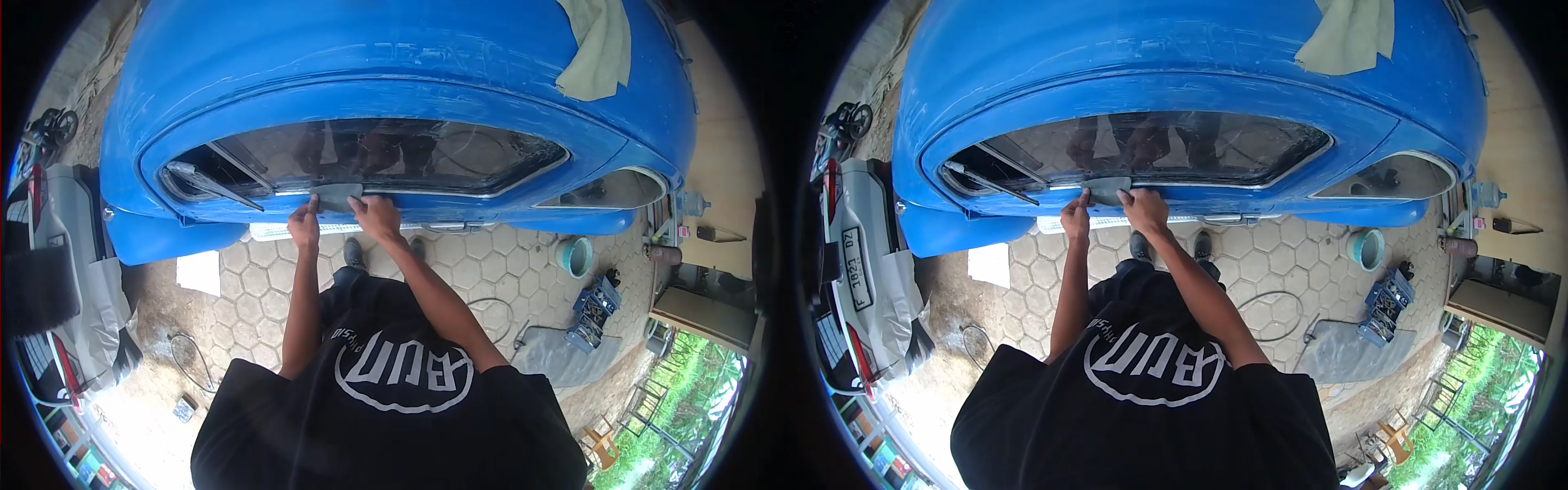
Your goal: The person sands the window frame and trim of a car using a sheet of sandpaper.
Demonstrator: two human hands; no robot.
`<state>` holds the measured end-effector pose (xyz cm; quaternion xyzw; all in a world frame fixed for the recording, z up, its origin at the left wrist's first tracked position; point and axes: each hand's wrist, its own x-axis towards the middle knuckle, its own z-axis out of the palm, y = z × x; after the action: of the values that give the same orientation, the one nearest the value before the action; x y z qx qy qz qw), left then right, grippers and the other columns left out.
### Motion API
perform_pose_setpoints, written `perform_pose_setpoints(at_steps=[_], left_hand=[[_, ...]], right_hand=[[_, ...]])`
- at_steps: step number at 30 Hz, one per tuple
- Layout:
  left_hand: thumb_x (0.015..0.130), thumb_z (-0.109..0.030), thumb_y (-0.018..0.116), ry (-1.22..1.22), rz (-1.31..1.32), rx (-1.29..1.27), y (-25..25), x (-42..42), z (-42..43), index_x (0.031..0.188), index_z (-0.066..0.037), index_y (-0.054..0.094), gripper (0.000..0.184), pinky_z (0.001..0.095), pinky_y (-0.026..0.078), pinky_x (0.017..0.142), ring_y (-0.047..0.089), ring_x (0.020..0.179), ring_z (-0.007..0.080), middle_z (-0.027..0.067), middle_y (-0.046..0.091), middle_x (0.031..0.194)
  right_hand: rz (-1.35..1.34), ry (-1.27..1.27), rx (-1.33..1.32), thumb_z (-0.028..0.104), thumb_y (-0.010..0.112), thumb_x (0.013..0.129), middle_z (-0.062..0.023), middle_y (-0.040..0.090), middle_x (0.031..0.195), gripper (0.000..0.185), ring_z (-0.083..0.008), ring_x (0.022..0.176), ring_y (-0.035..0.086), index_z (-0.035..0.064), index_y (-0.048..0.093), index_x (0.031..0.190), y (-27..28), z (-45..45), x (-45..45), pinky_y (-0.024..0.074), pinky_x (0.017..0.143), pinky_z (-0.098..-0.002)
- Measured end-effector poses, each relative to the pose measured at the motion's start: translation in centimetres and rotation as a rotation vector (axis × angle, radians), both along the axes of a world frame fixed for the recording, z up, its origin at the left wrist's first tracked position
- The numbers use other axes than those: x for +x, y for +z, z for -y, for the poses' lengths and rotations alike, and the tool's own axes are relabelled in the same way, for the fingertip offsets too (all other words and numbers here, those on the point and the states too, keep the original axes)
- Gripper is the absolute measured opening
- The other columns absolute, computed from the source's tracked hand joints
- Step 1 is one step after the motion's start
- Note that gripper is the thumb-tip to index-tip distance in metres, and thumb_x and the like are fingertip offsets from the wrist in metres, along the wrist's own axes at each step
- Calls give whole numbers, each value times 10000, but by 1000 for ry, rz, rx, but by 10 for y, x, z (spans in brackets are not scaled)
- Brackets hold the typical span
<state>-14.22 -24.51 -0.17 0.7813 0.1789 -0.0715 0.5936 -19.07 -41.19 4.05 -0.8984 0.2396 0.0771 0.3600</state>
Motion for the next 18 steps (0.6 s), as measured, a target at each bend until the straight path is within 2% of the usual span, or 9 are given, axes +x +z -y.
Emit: perform_pose_setpoints(at_steps=[5,6,8,11,12,15,16,18], left_hand=[[874,-453,690,-99,-30,133,-3,-17,41,748,-7,732,465,304,448,630,545,612,124,70,641,614],[859,-519,671,-150,-3,146,-4,-20,49,760,-17,740,516,338,480,656,617,636,173,106,674,647],[854,-537,662,-201,-39,222,-3,-28,71,763,-38,748,515,357,495,679,656,666,211,117,690,670],[856,-552,646,-298,-111,264,14,-46,114,787,-99,765,473,398,518,708,698,709,276,126,699,684],[857,-553,644,-333,-116,266,17,-52,129,791,-95,764,477,406,520,706,700,715,286,132,697,683],[858,-542,647,-420,-125,284,21,-68,175,813,-85,762,474,434,526,718,701,759,333,152,695,695],[857,-539,648,-446,-110,303,17,-73,189,821,-88,764,467,435,527,723,700,766,338,155,695,699],[852,-524,661,-495,-137,275,19,-83,217,830,-95,769,442,438,529,737,697,784,352,166,696,714]], right_hand=[[-15,-73,30,515,556,917,-56,705,678,450,-264,721,703,116,735,815,4,43,-22,532,700,-400],[-10,-86,6,517,551,919,-51,703,673,455,-257,709,702,115,734,811,3,53,-28,531,690,-397],[26,-107,-36,521,546,921,-42,694,650,470,-242,665,697,107,723,787,-5,76,-42,525,663,-386],[-29,-151,27,498,570,901,-168,695,797,422,-404,813,664,115,737,842,4,117,-68,515,717,-493],[-18,-174,-30,500,570,901,-160,691,771,431,-394,794,666,108,728,818,6,129,-77,514,703,-485],[-39,-273,83,502,571,901,-146,688,749,438,-377,769,669,103,716,797,12,169,-105,515,689,-474],[13,-266,-86,507,569,908,-80,670,643,465,-273,664,679,85,697,759,13,180,-115,510,640,-402],[48,-280,-146,496,580,905,-89,663,635,454,-291,671,675,83,695,755,25,203,-131,510,644,-410]])
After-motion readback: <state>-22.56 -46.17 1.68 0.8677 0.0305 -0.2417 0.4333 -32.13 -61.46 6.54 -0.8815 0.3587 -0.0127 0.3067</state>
